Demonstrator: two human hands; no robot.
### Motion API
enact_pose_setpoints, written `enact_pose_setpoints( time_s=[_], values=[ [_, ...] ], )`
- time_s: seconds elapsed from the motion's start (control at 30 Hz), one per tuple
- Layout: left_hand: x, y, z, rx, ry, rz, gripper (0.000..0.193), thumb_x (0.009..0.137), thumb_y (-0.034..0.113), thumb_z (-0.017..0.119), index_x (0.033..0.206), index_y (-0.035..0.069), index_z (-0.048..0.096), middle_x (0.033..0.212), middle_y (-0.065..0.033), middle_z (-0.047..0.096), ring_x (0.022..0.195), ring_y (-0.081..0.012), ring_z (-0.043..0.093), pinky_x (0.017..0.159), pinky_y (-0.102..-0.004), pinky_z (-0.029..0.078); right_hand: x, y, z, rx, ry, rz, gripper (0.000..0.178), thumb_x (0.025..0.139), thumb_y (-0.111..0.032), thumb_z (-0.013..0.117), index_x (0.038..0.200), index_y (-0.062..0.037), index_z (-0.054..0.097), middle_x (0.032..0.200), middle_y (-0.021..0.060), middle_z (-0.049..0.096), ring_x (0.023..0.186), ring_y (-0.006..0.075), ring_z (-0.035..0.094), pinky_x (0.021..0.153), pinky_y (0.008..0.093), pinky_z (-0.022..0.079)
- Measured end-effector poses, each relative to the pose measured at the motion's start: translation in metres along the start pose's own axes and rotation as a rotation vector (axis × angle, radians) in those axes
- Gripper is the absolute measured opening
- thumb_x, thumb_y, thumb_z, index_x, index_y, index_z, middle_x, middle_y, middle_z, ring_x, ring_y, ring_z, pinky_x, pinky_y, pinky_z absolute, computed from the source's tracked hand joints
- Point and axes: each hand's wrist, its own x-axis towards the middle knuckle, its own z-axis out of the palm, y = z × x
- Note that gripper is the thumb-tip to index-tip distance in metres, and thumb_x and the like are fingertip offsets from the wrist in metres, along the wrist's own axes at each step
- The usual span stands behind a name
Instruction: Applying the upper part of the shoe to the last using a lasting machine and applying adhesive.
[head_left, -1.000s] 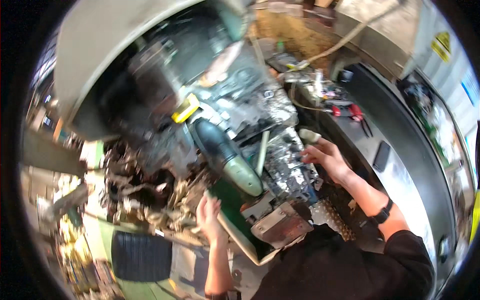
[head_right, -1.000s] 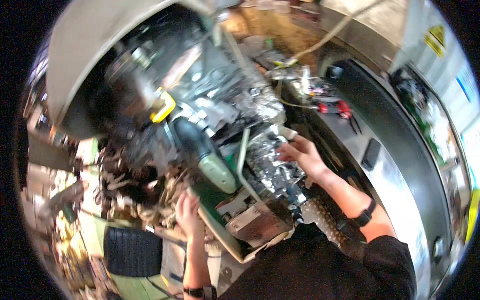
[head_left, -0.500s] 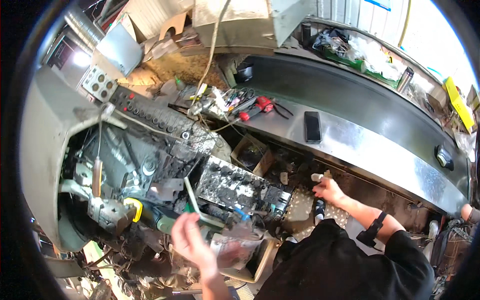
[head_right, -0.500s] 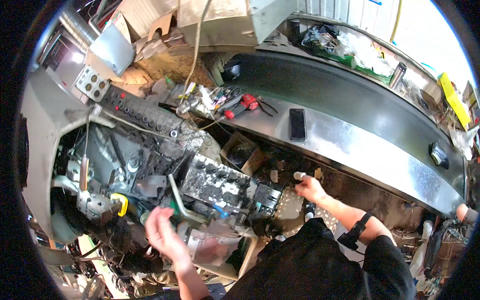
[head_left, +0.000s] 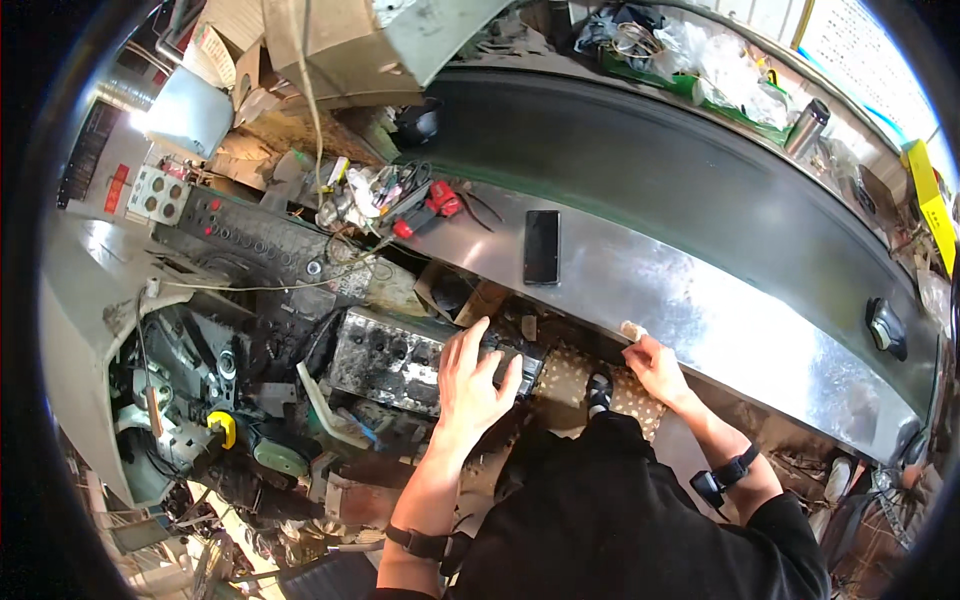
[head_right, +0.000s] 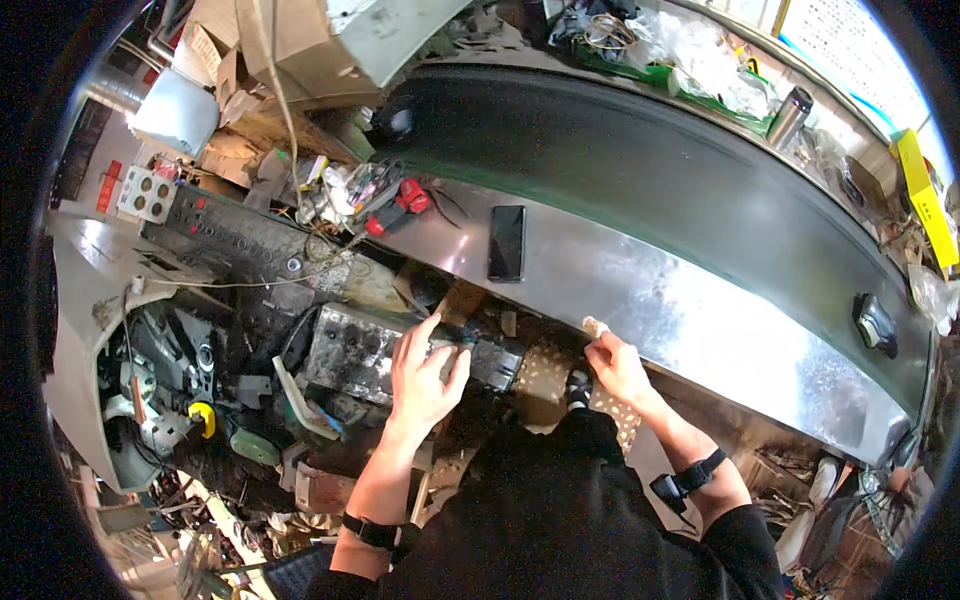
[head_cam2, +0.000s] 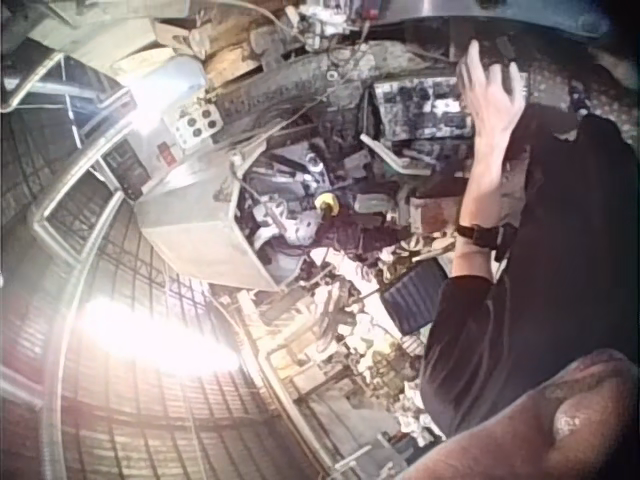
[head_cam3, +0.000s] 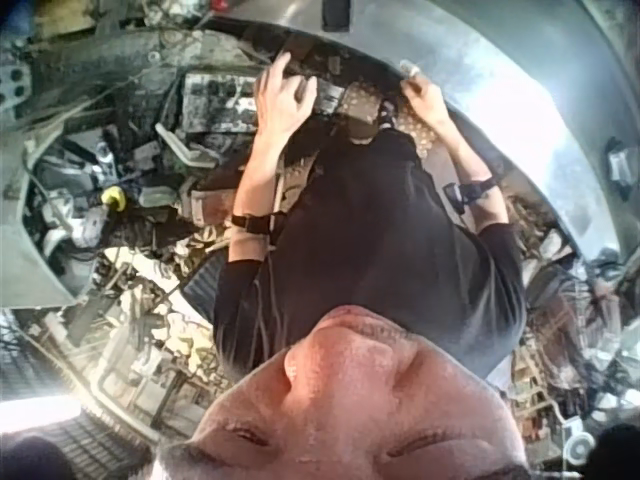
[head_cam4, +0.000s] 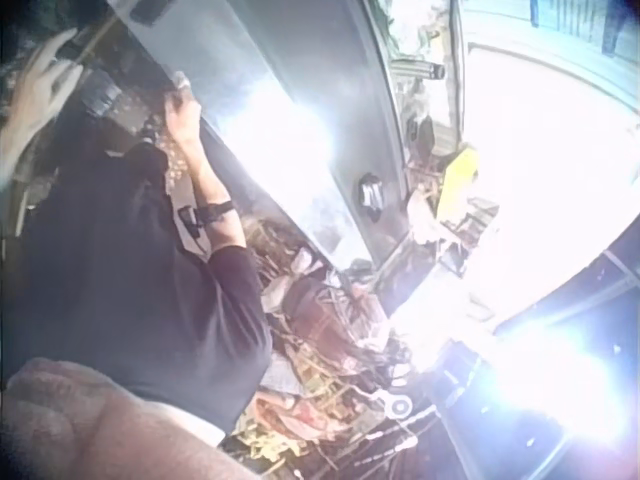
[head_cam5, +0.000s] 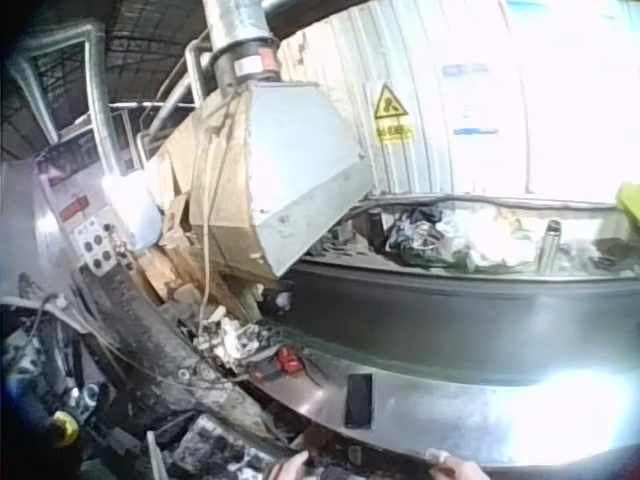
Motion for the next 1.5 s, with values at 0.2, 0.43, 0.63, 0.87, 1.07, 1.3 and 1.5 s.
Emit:
enact_pose_setpoints(
  time_s=[0.2, 0.43, 0.63, 0.87, 1.07, 1.3, 1.5],
  values=[
    [0.021, 0.022, 0.028, 0.021, -0.13, 0.001, 0.039, 0.084, 0.026, 0.073, 0.117, 0.004, 0.069, 0.116, -0.0126, 0.069, 0.124, -0.0344, 0.053, 0.116, -0.059, 0.025, -0.006, 0.036, -0.046, 0.026, 0.145, 0.062, 0.017, 0.092, -0.012, 0.066, 0.1, 0.0021, 0.063, 0.091, 0.0212, 0.071, 0.086, 0.0325, 0.073, 0.072, 0.0378, 0.056],
    [0.022, 0.012, 0.07, -0.19, -0.283, -0.18, 0.045, 0.089, 0.028, 0.069, 0.125, 0.001, 0.064, 0.12, -0.0182, 0.067, 0.117, -0.0384, 0.06, 0.112, -0.0525, 0.036, -0.039, 0.053, -0.062, -0.15, 0.34, 0.06, 0.025, 0.091, -0.006, 0.065, 0.114, 0.0022, 0.059, 0.098, 0.0228, 0.067, 0.091, 0.0401, 0.066, 0.078, 0.0449, 0.053],
    [0.047, -0.021, 0.12, -0.308, -0.391, -0.242, 0.063, 0.085, 0.023, 0.073, 0.138, -0.003, 0.051, 0.131, -0.0266, 0.059, 0.121, -0.0413, 0.057, 0.109, -0.0468, 0.04, -0.068, 0.06, -0.059, -0.208, 0.378, 0.083, 0.043, 0.089, -0.004, 0.065, 0.13, 0.0034, 0.052, 0.111, 0.0261, 0.062, 0.102, 0.0421, 0.061, 0.085, 0.0462, 0.051],
    [0.15, -0.067, 0.206, -0.024, -0.49, -0.395, 0.114, 0.073, 0.033, 0.081, 0.157, 0.001, 0.011, 0.158, -0.0365, 0.013, 0.147, -0.0504, 0.015, 0.121, -0.0531, 0.02, -0.066, 0.054, -0.038, -0.2, 0.34, 0.284, 0.062, 0.087, -0.009, 0.07, 0.143, 0.0005, 0.044, 0.135, 0.0282, 0.054, 0.125, 0.0435, 0.053, 0.103, 0.0459, 0.046],
    [0.175, -0.089, 0.246, -0.224, -0.293, -0.367, 0.091, 0.062, 0.026, 0.084, 0.139, 0.001, 0.042, 0.134, -0.0268, 0.048, 0.125, -0.0457, 0.045, 0.106, -0.0538, 0.038, -0.062, 0.038, -0.043, -0.163, 0.371, 0.345, 0.051, 0.087, -0.011, 0.07, 0.133, 0.0025, 0.052, 0.129, 0.0258, 0.059, 0.124, 0.0375, 0.057, 0.105, 0.0442, 0.045],
    [0.162, -0.125, 0.246, -0.108, -0.202, -0.18, 0.089, 0.073, 0.025, 0.081, 0.147, -0.001, 0.038, 0.146, -0.0228, 0.046, 0.134, -0.0391, 0.044, 0.113, -0.0525, 0.032, -0.05, 0.042, -0.034, -0.264, 0.416, 0.395, 0.046, 0.09, -0.024, 0.063, 0.126, -0.0012, 0.047, 0.108, 0.0303, 0.062, 0.105, 0.0452, 0.06, 0.09, 0.0519, 0.049],
    [0.156, -0.15, 0.23, -0.808, -0.065, -0.436, 0.075, 0.083, 0.011, 0.081, 0.145, -0.003, 0.042, 0.144, -0.0207, 0.051, 0.121, -0.0346, 0.057, 0.097, -0.0446, 0.051, -0.032, 0.044, -0.048, -0.484, 0.466, 0.507, 0.031, 0.085, -0.019, 0.057, 0.11, -0.0005, 0.055, 0.07, 0.0223, 0.065, 0.067, 0.0433, 0.066, 0.057, 0.0549, 0.052]
  ],
)
